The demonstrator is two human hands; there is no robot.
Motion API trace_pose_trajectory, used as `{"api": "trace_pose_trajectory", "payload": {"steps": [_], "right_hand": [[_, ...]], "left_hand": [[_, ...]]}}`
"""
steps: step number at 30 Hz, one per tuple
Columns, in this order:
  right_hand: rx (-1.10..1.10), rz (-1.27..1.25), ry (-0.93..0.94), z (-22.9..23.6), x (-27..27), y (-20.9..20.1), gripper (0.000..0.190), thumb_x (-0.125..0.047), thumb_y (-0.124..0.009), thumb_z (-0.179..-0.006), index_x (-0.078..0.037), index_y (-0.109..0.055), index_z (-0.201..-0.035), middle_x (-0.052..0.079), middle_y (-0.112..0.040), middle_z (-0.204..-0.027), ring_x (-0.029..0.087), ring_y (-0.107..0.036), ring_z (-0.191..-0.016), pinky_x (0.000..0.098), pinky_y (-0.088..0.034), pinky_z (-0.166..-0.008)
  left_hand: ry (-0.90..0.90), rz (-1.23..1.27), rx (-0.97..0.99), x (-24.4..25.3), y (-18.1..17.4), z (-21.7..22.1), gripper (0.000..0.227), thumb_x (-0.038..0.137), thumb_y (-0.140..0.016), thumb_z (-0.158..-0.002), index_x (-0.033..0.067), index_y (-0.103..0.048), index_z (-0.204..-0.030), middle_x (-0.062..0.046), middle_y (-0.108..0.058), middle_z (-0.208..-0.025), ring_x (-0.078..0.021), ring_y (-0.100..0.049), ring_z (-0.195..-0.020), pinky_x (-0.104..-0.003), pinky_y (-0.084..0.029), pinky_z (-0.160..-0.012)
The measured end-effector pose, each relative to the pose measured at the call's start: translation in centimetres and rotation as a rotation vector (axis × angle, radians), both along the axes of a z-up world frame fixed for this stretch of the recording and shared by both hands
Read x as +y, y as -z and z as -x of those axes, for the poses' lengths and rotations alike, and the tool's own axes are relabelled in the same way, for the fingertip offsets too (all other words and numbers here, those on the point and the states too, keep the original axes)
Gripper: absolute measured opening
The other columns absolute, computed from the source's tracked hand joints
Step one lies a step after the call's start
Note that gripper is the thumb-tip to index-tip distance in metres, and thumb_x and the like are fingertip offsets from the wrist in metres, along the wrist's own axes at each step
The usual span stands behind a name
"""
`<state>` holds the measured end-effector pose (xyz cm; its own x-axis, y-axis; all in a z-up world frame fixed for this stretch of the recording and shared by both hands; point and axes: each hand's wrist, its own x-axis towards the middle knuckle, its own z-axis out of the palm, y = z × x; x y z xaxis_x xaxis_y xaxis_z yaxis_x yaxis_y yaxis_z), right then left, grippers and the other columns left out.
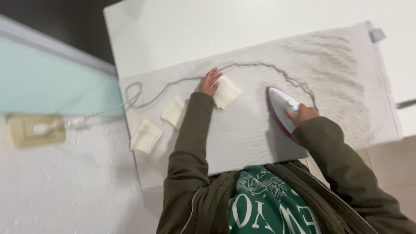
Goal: Ironing small squares of white fabric on an ironing board.
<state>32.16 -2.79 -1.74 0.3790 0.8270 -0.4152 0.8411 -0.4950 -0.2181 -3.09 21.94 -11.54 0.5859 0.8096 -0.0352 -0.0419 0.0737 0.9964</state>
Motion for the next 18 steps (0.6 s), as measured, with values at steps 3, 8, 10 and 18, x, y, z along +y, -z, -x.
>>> {"api": "trace_pose_trajectory", "payload": {"steps": [3,8,10,18], "right_hand": [[-0.047,0.007,-0.019,-0.3,0.1,0.3,0.069,-0.064,-0.065,-0.093,0.003,-0.072,-0.107,0.028,-0.073,-0.087,0.043,-0.073,-0.082,0.0537,-0.058,-0.077],[-0.037,0.064,0.004,-0.5,0.3,0.0,0.071,-0.065,-0.065,-0.092,0.004,-0.071,-0.108,0.029,-0.073,-0.086,0.044,-0.074,-0.080,0.0538,-0.059,-0.077],[-0.036,0.061,0.021,-0.8,0.3,0.5,0.071,-0.065,-0.065,-0.092,0.003,-0.071,-0.109,0.029,-0.073,-0.086,0.044,-0.074,-0.080,0.0543,-0.059,-0.076],[-0.043,-0.029,-0.015,-0.6,-0.1,0.2,0.070,-0.064,-0.067,-0.091,0.004,-0.072,-0.107,0.030,-0.073,-0.084,0.046,-0.072,-0.078,0.0547,-0.058,-0.076]], "left_hand": [[-0.541,-0.375,0.400,-4.5,-7.5,1.6,0.056,-0.004,-0.067,-0.086,0.0100,-0.057,-0.139,-0.012,-0.066,-0.135,-0.0278,-0.062,-0.126,-0.038,-0.050,-0.101],[-0.676,-0.684,0.787,-9.2,-8.3,12.3,0.021,0.012,-0.076,-0.088,0.0166,-0.073,-0.109,-0.005,-0.071,-0.109,-0.0287,-0.065,-0.109,-0.042,-0.049,-0.098],[-0.699,-0.674,0.907,-11.2,-9.4,14.8,0.018,0.017,-0.081,-0.085,0.0173,-0.075,-0.101,-0.003,-0.071,-0.104,-0.0277,-0.063,-0.105,-0.043,-0.048,-0.095],[-0.560,-0.694,1.021,-14.3,-8.5,14.9,0.040,0.025,-0.086,-0.079,0.0187,-0.070,-0.115,0.000,-0.066,-0.123,-0.0251,-0.057,-0.120,-0.047,-0.042,-0.102]]}}
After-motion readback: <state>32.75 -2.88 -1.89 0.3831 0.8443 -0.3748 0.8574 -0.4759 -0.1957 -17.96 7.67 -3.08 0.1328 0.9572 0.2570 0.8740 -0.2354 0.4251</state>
